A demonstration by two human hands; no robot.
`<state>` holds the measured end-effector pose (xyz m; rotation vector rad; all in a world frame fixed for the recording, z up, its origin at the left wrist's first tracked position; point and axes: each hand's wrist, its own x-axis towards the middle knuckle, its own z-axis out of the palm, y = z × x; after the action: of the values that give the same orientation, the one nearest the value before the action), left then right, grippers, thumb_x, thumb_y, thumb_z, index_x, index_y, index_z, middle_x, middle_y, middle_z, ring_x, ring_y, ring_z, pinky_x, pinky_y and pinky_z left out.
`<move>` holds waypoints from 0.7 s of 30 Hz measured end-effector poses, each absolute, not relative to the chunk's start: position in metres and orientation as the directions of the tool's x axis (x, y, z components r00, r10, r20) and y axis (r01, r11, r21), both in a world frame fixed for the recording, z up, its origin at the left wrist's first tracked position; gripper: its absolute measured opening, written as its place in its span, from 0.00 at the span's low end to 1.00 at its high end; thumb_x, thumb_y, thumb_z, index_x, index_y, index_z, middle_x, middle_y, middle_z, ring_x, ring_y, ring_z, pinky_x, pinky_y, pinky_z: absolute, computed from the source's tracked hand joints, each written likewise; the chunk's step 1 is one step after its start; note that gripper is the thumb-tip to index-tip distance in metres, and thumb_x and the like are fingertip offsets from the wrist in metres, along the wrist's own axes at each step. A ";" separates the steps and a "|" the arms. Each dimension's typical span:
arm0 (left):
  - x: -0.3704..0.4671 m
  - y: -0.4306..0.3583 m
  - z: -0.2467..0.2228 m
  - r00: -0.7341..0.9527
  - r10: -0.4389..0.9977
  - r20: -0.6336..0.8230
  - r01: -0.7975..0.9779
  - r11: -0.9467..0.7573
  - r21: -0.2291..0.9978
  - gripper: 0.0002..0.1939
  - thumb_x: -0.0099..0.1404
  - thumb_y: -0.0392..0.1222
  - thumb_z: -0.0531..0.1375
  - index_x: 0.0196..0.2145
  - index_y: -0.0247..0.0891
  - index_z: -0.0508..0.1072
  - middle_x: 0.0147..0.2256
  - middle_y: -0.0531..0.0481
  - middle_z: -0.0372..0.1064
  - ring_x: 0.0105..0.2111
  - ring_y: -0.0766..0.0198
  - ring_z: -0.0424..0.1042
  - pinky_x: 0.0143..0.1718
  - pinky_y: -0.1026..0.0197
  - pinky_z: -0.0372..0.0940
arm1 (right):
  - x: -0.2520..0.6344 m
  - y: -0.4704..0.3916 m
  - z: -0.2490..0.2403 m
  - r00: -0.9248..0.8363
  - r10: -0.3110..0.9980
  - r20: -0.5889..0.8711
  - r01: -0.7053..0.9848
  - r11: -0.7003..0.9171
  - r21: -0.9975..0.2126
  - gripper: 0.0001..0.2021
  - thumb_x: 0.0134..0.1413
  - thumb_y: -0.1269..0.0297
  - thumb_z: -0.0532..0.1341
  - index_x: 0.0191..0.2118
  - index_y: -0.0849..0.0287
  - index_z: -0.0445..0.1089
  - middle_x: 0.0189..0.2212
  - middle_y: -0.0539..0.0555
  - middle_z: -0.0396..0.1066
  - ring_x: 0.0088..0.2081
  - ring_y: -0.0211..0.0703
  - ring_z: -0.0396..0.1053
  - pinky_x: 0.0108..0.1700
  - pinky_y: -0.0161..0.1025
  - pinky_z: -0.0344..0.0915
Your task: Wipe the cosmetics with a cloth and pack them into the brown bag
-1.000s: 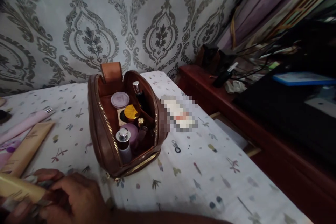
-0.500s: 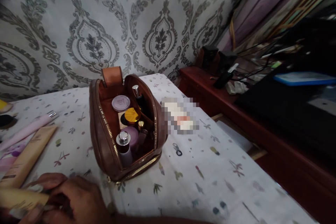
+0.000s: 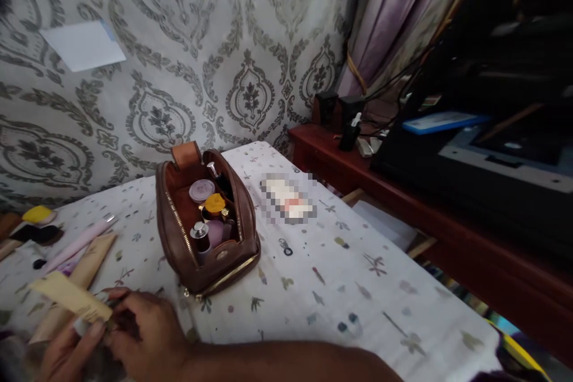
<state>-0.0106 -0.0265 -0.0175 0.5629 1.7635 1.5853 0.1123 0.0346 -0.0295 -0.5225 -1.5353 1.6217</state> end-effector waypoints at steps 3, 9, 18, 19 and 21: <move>-0.005 -0.023 -0.011 -0.650 0.730 -0.209 -0.117 0.176 0.977 0.30 0.33 0.59 0.75 0.31 0.37 0.79 0.29 0.46 0.78 0.38 0.49 0.77 0.34 0.62 0.73 | 0.112 0.031 -0.030 -0.556 0.795 0.243 -0.242 0.125 -0.962 0.11 0.53 0.56 0.64 0.36 0.59 0.71 0.34 0.50 0.75 0.28 0.36 0.68 0.30 0.30 0.65; 0.008 -0.018 -0.005 -0.645 0.755 -0.114 -0.079 0.082 0.993 0.30 0.39 0.60 0.73 0.34 0.34 0.79 0.28 0.47 0.77 0.33 0.53 0.77 0.27 0.64 0.71 | 0.118 0.030 -0.025 -0.539 0.790 0.290 -0.218 0.202 -0.955 0.04 0.53 0.67 0.61 0.36 0.59 0.69 0.25 0.46 0.66 0.26 0.34 0.64 0.28 0.28 0.61; 0.016 -0.006 -0.006 -0.633 0.765 -0.122 -0.155 0.029 0.987 0.30 0.46 0.61 0.70 0.38 0.34 0.78 0.35 0.46 0.78 0.40 0.53 0.77 0.36 0.62 0.71 | 0.107 0.035 -0.022 -0.611 0.790 0.058 -0.232 -0.108 -0.967 0.08 0.48 0.63 0.63 0.31 0.58 0.63 0.23 0.44 0.63 0.19 0.32 0.61 0.21 0.29 0.60; 0.016 -0.004 -0.006 -0.633 0.764 -0.129 -0.187 0.011 0.982 0.29 0.48 0.62 0.69 0.38 0.34 0.78 0.35 0.47 0.78 0.41 0.53 0.76 0.38 0.61 0.71 | 0.108 0.035 -0.021 -0.603 0.796 0.057 -0.238 -0.112 -0.965 0.08 0.48 0.63 0.63 0.31 0.58 0.63 0.23 0.44 0.63 0.19 0.32 0.61 0.21 0.29 0.60; 0.018 0.000 -0.005 -0.645 0.750 -0.143 -0.262 -0.041 0.964 0.26 0.54 0.62 0.64 0.39 0.36 0.78 0.35 0.48 0.78 0.41 0.55 0.76 0.40 0.60 0.72 | 0.111 0.034 -0.019 -0.578 0.812 0.078 -0.261 -0.093 -0.961 0.08 0.48 0.63 0.63 0.31 0.58 0.63 0.23 0.44 0.62 0.20 0.32 0.61 0.22 0.29 0.61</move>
<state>0.0178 -0.0001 -0.0053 0.5340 1.5103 1.7758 0.1110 0.0336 -0.0190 -0.6356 -1.4060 1.7721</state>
